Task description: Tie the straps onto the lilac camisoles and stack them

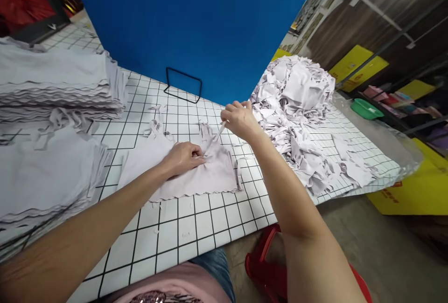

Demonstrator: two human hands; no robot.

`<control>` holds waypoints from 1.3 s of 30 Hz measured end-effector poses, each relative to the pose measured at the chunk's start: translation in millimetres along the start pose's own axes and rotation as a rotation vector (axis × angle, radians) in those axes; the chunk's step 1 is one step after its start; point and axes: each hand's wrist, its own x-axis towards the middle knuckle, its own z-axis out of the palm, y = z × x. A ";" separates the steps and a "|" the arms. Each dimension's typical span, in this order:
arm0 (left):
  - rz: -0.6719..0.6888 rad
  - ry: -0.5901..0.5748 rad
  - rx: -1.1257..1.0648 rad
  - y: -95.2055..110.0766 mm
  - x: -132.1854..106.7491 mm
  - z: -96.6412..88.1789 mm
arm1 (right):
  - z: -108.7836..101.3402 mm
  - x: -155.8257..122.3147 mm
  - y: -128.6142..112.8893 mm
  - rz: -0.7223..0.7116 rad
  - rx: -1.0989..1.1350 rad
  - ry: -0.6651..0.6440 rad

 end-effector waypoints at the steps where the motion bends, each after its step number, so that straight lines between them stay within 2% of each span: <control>1: 0.005 -0.003 0.008 -1.0 0.4 -0.1 | 5.4 6.9 5.1 0.047 0.032 0.048; 4: 0.045 -0.009 0.039 -4.2 1.4 0.0 | 33.1 27.7 11.8 0.189 0.243 0.133; 7: 0.080 0.007 0.096 -5.7 0.1 2.6 | 68.0 42.0 7.5 0.342 0.486 0.086; 11: 0.137 0.160 0.245 -7.7 -3.2 14.1 | 102.9 41.5 -1.2 0.430 0.566 0.016; 13: 0.191 0.148 0.341 -9.8 -3.5 21.2 | 109.7 35.6 0.2 0.428 0.571 0.003; 16: 0.234 0.030 0.431 -13.3 -2.6 28.4 | 103.5 26.5 10.2 0.411 0.595 -0.048; 20: 0.191 -0.024 0.451 -12.7 -3.7 28.9 | 75.6 6.5 11.1 0.347 0.594 -0.113; 21: 0.185 -0.042 0.445 -11.5 -4.1 28.4 | 69.9 -3.4 5.4 0.342 0.559 -0.077; 23: 0.176 -0.075 0.422 -9.2 -3.7 27.6 | 65.2 -30.7 -12.0 0.325 0.340 0.136; 24: 0.174 -0.084 0.411 -8.3 -3.2 27.2 | 66.0 -46.9 -22.3 0.284 0.282 0.145; 27: 0.165 -0.086 0.394 -6.7 -2.8 22.8 | 72.8 -92.3 -49.1 0.233 0.183 -0.054; 30: 0.109 0.003 0.426 -9.0 -7.3 6.4 | 71.3 -111.8 -57.6 0.288 0.119 -0.187; 32: 0.036 0.138 0.472 -14.6 -13.5 -11.5 | 63.6 -103.7 -57.1 0.331 0.104 -0.164; 34: -0.042 0.249 0.491 -23.4 -22.8 -29.2 | 54.3 -77.9 -60.7 0.366 0.144 -0.055; 36: -0.074 0.322 0.499 -33.8 -33.8 -40.1 | 47.9 -37.2 -72.5 0.396 0.270 0.067; 37: -0.054 0.339 0.504 -39.2 -39.2 -41.9 | 47.3 -13.1 -81.1 0.390 0.361 0.075; 39: 0.027 0.334 0.510 -49.4 -47.9 -39.3 | 52.7 37.3 -100.5 0.436 0.525 -0.020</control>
